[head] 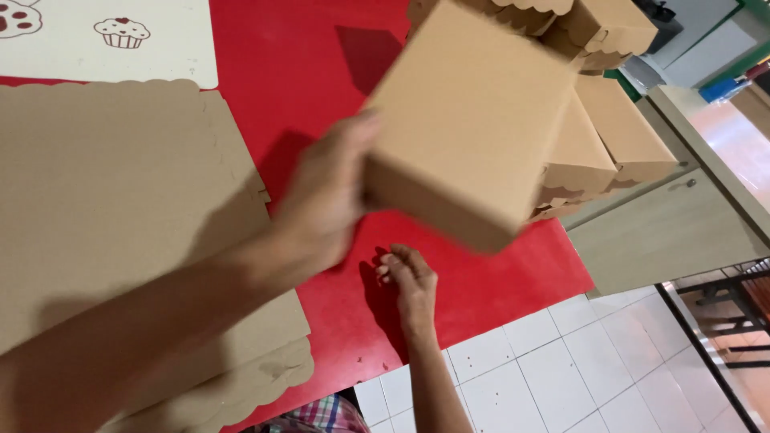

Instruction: Folding and assembling cardboard boxes from flat sheets by tucking in tabs.

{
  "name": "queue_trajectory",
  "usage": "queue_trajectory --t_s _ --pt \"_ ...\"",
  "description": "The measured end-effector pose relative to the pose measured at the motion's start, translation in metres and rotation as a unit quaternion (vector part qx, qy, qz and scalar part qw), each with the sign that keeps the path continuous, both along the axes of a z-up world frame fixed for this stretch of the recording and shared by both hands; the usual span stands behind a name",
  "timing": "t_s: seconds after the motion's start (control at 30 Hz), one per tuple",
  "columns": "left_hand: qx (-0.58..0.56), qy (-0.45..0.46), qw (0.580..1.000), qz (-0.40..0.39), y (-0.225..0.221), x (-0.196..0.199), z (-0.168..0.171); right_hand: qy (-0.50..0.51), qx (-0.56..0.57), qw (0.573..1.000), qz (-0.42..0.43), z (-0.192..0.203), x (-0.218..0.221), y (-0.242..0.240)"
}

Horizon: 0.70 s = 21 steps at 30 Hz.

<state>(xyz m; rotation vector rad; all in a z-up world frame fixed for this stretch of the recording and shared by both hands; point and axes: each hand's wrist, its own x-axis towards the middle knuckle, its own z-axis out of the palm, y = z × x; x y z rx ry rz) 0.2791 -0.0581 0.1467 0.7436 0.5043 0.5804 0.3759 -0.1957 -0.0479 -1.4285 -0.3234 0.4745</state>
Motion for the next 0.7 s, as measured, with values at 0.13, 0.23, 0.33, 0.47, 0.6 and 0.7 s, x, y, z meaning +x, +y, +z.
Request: queue_trajectory --t_s 0.13,0.23,0.33,0.47,0.6,0.7 --pt "0.175 0.07 0.982 -0.01 -0.028 0.068 0.037 -0.138 -0.04 0.986 0.084 0.0 -0.001 -0.008" --pt "0.148 0.118 0.982 -0.021 -0.046 0.115 0.057 -0.193 -0.053 0.976 0.082 0.012 -0.006 -0.007" --pt "0.135 0.07 0.988 -0.021 -0.057 0.164 0.048 -0.186 -0.036 0.978 0.09 0.013 -0.005 -0.01" --pt "0.196 0.144 0.965 -0.102 -0.064 0.185 0.044 -0.249 -0.025 0.963 0.099 -0.006 0.006 -0.012" --pt "0.251 0.195 0.939 -0.135 -0.07 0.197 0.045 -0.246 -0.021 0.963 0.11 0.004 0.003 -0.013" --pt "0.297 0.162 0.934 -0.116 -0.07 0.168 0.044 -0.229 -0.031 0.967 0.103 0.014 -0.004 -0.014"
